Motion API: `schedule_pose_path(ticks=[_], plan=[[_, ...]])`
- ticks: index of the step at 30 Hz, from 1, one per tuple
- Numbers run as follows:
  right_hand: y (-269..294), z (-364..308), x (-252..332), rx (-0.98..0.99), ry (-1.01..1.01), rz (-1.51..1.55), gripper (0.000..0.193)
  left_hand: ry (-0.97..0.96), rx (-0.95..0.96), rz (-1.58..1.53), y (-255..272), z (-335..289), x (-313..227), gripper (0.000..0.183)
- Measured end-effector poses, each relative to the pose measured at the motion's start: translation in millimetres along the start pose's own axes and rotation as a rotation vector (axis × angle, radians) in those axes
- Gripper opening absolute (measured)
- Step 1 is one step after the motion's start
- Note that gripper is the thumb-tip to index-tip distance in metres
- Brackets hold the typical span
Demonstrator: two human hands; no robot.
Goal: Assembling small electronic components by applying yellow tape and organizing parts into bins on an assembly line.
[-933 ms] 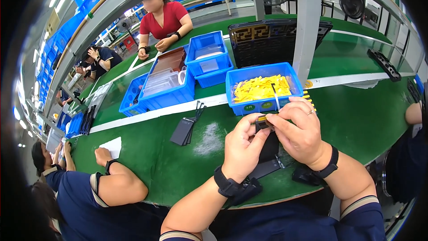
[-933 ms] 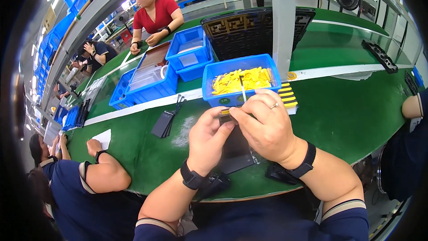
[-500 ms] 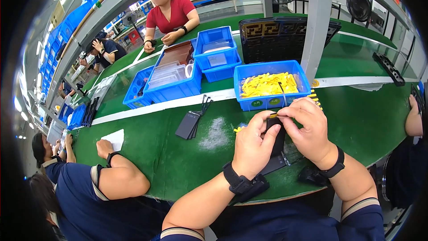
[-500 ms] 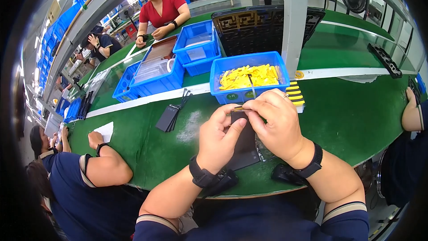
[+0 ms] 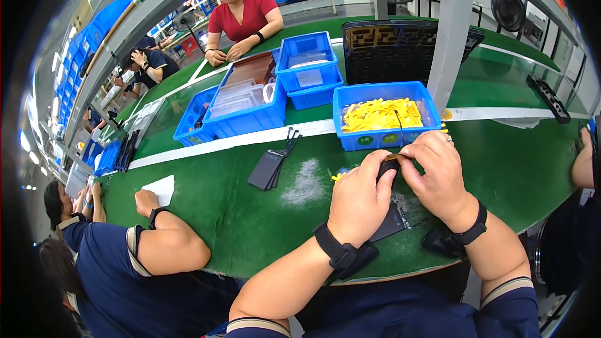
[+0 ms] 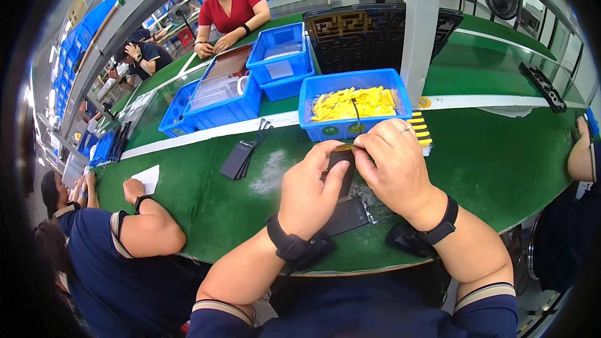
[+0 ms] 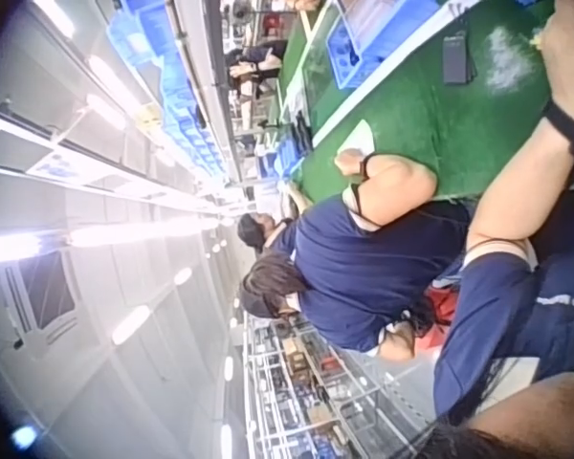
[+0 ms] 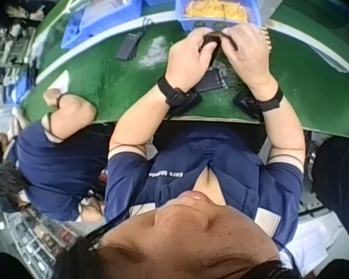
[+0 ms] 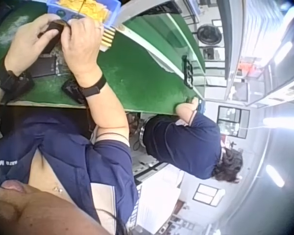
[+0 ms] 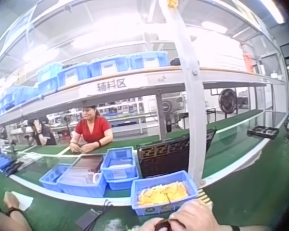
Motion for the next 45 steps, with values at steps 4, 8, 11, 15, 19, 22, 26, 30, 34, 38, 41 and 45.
schedule_pose_path(ticks=[4,8,11,15,19,22,26,30,34,38,41,45], plan=[[2,2,2,-0.058,0.061,0.019,0.021,0.0,0.005,-0.025,0,0,2,0.025],[2,2,2,-0.089,0.074,0.018,0.023,0.067,-0.002,-0.172,-3,0,4,0.025],[3,3,5,-0.105,0.087,0.023,0.023,0.049,-0.04,-0.203,-1,0,3,0.024],[1,2,4,-0.101,0.086,0.03,0.022,0.051,-0.066,-0.289,-4,1,10,0.024],[-4,-2,1,-0.064,0.008,0.068,0.019,0.076,-0.033,-0.227,-4,0,11,0.022],[-6,-4,-5,-0.044,-0.143,0.183,0.016,0.067,0.006,-0.159,0,2,8,0.023],[-2,-2,-3,-0.082,-0.099,0.139,0.016,0.092,0.048,-0.107,1,2,4,0.024],[-1,0,0,-0.093,0.011,0.026,0.018,0.106,0.045,-0.112,-1,1,4,0.024],[-1,1,3,-0.086,0.05,-0.017,0.02,0.02,0.007,-0.023,-1,0,3,0.023],[-6,-1,1,0.014,-0.041,0.105,0.017,-0.014,0.011,0.107,5,3,1,0.021],[-6,-4,4,0.105,-0.12,0.234,0.014,0.009,-0.071,0.221,22,17,8,0.019],[-18,-11,-8,0.148,-0.291,0.307,0.009,0.176,-0.182,0.475,79,43,56,0.017]])
Point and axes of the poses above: each hand's wrist, its own z-axis towards the middle knuckle, its own y-axis out of the back of the hand, x = y × z, the point moved 4 cm from there along z, towards the middle knuckle, and after that the axes turned 3 degrees about y, right-handed, at the moved point
